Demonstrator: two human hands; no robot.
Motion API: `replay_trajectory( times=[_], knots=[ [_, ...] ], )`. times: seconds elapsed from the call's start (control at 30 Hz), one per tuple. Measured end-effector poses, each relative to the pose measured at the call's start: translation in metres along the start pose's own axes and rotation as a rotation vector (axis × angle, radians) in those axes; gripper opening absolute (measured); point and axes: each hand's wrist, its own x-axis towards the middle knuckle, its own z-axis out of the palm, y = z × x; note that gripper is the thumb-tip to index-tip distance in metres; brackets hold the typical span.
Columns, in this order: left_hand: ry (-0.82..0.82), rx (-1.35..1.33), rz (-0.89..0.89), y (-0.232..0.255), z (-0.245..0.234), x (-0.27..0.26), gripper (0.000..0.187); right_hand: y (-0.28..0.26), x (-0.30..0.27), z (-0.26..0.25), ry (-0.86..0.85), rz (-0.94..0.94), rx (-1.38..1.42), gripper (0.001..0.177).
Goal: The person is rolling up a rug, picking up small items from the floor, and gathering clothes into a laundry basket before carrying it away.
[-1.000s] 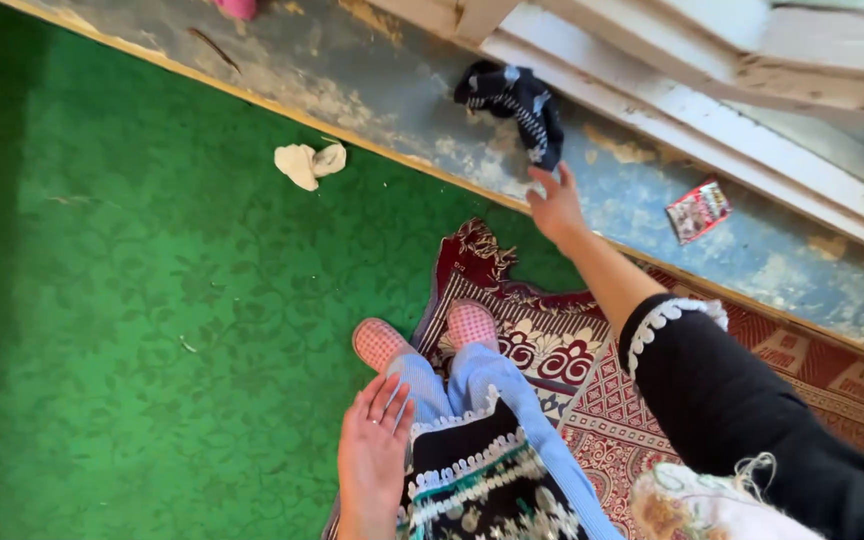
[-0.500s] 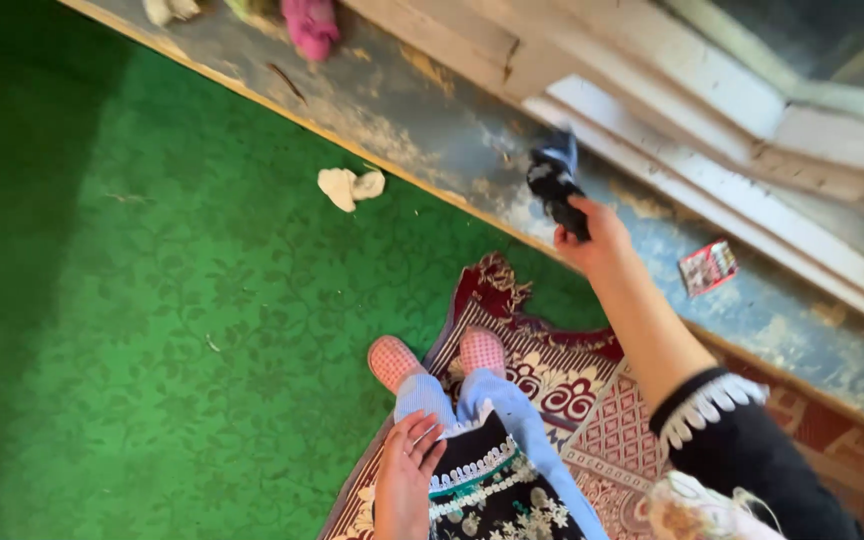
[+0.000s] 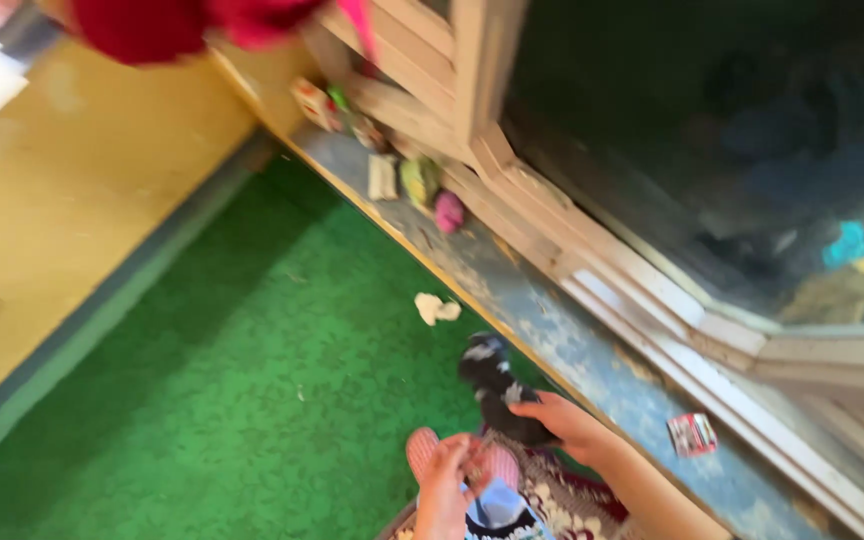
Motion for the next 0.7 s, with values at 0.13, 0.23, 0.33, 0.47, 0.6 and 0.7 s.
replay_trajectory(
  times=[0.13, 0.23, 0.33, 0.47, 0.6, 0.7],
  knots=[
    [-0.011, 0.151, -0.057, 0.059, 0.008, -0.068, 0.031, -0.026, -0.033, 0.003, 0.081, -0.424, -0.595, 0.031],
    [-0.053, -0.067, 0.038, 0.065, -0.041, -0.061, 0.036, -0.054, -0.047, 0.019, 0.204, -0.505, -0.796, 0.029],
    [-0.02, -0.211, 0.144, 0.081, -0.063, -0.092, 0.04, -0.08, -0.077, 0.069, 0.179, -0.471, -0.819, 0.03],
    [-0.015, -0.212, 0.369, 0.106, -0.089, -0.136, 0.039, -0.12, -0.129, 0.168, 0.03, -0.453, -0.91, 0.035],
    [0.104, 0.112, 0.61, 0.16, -0.1, -0.187, 0.052, -0.146, -0.175, 0.273, -0.25, -0.509, -1.173, 0.04],
    [0.152, 0.307, 0.768, 0.214, -0.101, -0.243, 0.067, -0.15, -0.198, 0.345, -0.407, -0.524, -1.383, 0.04]
  ],
)
